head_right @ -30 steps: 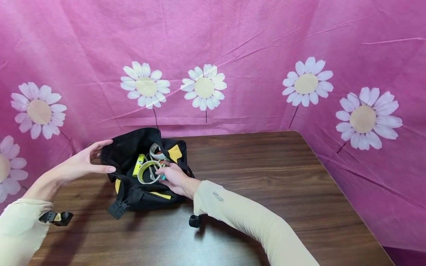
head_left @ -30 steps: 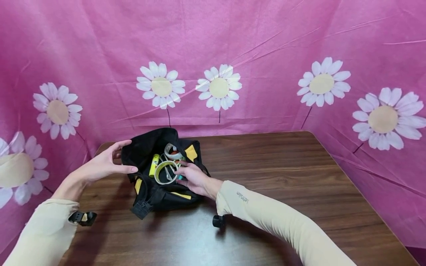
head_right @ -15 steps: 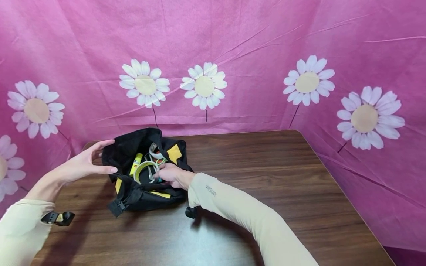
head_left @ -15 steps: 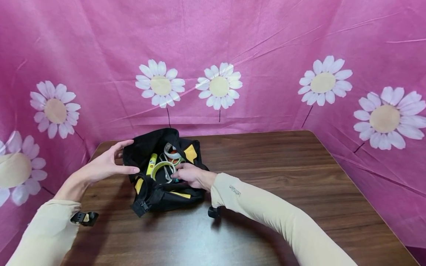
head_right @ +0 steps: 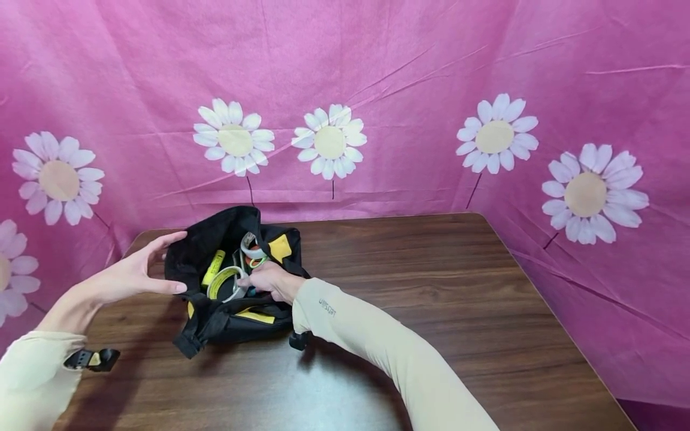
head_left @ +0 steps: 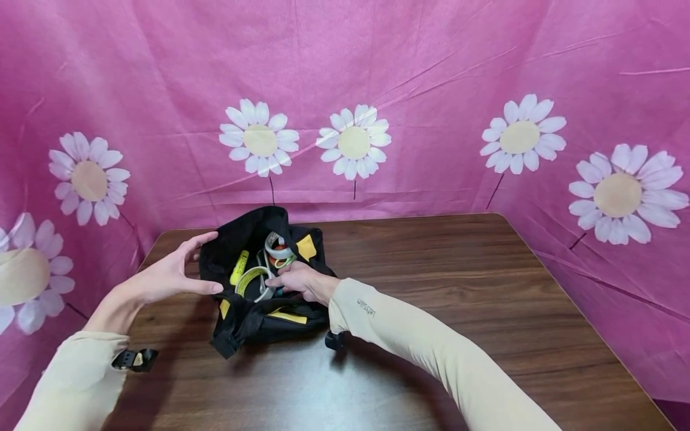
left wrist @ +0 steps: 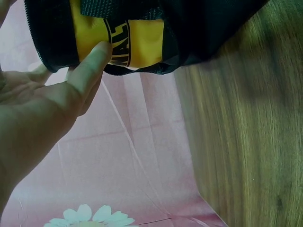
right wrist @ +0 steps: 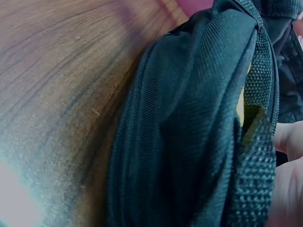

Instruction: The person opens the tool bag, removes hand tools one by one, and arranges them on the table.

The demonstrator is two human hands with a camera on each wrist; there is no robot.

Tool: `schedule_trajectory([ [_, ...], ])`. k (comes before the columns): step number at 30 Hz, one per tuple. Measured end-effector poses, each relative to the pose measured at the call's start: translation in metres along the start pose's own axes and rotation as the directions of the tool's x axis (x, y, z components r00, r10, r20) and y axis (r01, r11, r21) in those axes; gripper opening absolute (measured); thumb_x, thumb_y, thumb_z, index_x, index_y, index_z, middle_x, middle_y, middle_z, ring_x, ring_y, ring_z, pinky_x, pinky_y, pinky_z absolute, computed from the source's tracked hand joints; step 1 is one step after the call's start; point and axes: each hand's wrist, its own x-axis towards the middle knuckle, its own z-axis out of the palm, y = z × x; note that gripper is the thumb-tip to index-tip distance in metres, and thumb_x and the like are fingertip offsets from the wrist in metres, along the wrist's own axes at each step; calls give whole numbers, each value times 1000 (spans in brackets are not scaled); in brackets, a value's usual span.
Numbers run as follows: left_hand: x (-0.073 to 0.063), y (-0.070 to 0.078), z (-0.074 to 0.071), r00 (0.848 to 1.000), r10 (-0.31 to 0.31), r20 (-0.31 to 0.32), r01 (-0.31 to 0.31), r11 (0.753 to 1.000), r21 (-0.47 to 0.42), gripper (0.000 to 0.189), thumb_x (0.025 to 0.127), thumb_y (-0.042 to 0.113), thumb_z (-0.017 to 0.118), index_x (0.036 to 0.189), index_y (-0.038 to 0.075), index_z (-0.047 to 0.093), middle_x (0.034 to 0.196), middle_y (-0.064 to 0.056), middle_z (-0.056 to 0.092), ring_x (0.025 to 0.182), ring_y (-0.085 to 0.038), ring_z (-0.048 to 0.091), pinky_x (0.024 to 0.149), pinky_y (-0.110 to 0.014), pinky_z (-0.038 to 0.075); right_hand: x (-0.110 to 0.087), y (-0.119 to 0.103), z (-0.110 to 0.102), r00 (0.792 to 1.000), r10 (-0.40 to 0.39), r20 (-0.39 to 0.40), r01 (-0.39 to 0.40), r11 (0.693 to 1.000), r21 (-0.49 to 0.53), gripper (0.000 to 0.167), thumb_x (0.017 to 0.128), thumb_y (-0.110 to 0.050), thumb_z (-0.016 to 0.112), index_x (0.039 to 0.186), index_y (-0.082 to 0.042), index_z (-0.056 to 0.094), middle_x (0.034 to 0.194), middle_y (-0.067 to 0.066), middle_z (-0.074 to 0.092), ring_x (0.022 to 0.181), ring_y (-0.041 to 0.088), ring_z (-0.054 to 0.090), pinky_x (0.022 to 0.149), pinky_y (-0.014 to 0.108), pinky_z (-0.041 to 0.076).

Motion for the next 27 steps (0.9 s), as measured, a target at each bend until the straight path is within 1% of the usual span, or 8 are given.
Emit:
schedule_trajectory([
  [4, -4, -1, 0, 1000, -12, 2, 12, 997, 77, 105, 81, 22, 87, 160, 13, 18, 153, -24, 27, 134, -41, 36, 101, -37, 42, 3, 2, 0, 1000, -3, 23, 2, 999, 37, 29, 92, -16, 73, 117, -3, 65, 113, 5, 67, 104, 23, 65, 81, 39, 52],
  [7, -7, -2, -1, 1000, -17, 4, 17, 995, 98, 105, 81, 23, 87, 160, 14, 18, 153, -24, 24, 135, -43, 34, 101, -48, 40, 5, 5, 1, 999, -14, 43, 10, 996, 94, 18, 95, -14, 68, 110, -4, 68, 103, 3, 69, 94, 19, 66, 74, 34, 51],
  [13, -9, -6, -1, 1000, -17, 22, 16, 998, 68, 102, 85, 21, 84, 161, 15, 17, 152, -22, 28, 134, -40, 37, 92, -20, 44, 9, 13, 6, 998, -38, 60, 23, 974, 225, 26, 98, -8, 64, 123, -2, 62, 95, 4, 68, 78, 14, 64, 73, 30, 57],
  [18, -8, -6, 1, 1000, -2, 30, 1, 999, 37, 101, 85, 20, 83, 161, 15, 17, 152, -21, 29, 135, -39, 37, 91, -14, 41, 11, 16, 8, 997, -57, 54, 37, 950, 310, 31, 99, -4, 62, 129, 4, 57, 90, 4, 65, 72, 14, 61, 88, 38, 58],
  [20, -7, -6, 1, 999, -1, 38, 0, 1000, 23, 101, 85, 19, 83, 161, 14, 17, 151, -22, 32, 135, -39, 37, 92, -16, 42, 13, 17, 8, 997, -62, 54, 41, 942, 334, 30, 100, -3, 60, 128, 5, 57, 88, 5, 64, 72, 13, 61, 93, 40, 57],
  [21, -7, -6, 1, 999, -5, 39, 4, 1000, 27, 100, 86, 20, 83, 161, 14, 17, 151, -22, 32, 135, -39, 37, 94, -19, 43, 13, 18, 8, 996, -64, 55, 41, 939, 343, 29, 100, -3, 60, 128, 5, 57, 88, 5, 64, 72, 13, 61, 93, 41, 56],
  [24, -6, -4, 1, 999, -46, 29, 46, 999, 10, 97, 87, 21, 80, 160, 14, 17, 155, -23, 28, 138, -43, 30, 105, -42, 41, 14, 19, 8, 996, -69, 59, 44, 935, 353, 28, 100, -3, 60, 127, 4, 57, 88, 5, 63, 72, 13, 60, 91, 38, 57],
  [27, -3, 0, 0, 994, -104, -19, 104, 995, 2, 93, 90, 26, 78, 160, 13, 18, 156, -27, 23, 138, -46, 25, 103, -60, 36, 15, 19, 8, 995, -69, 67, 41, 935, 352, 28, 100, -4, 60, 127, 2, 58, 88, 4, 63, 73, 13, 60, 84, 33, 59],
])
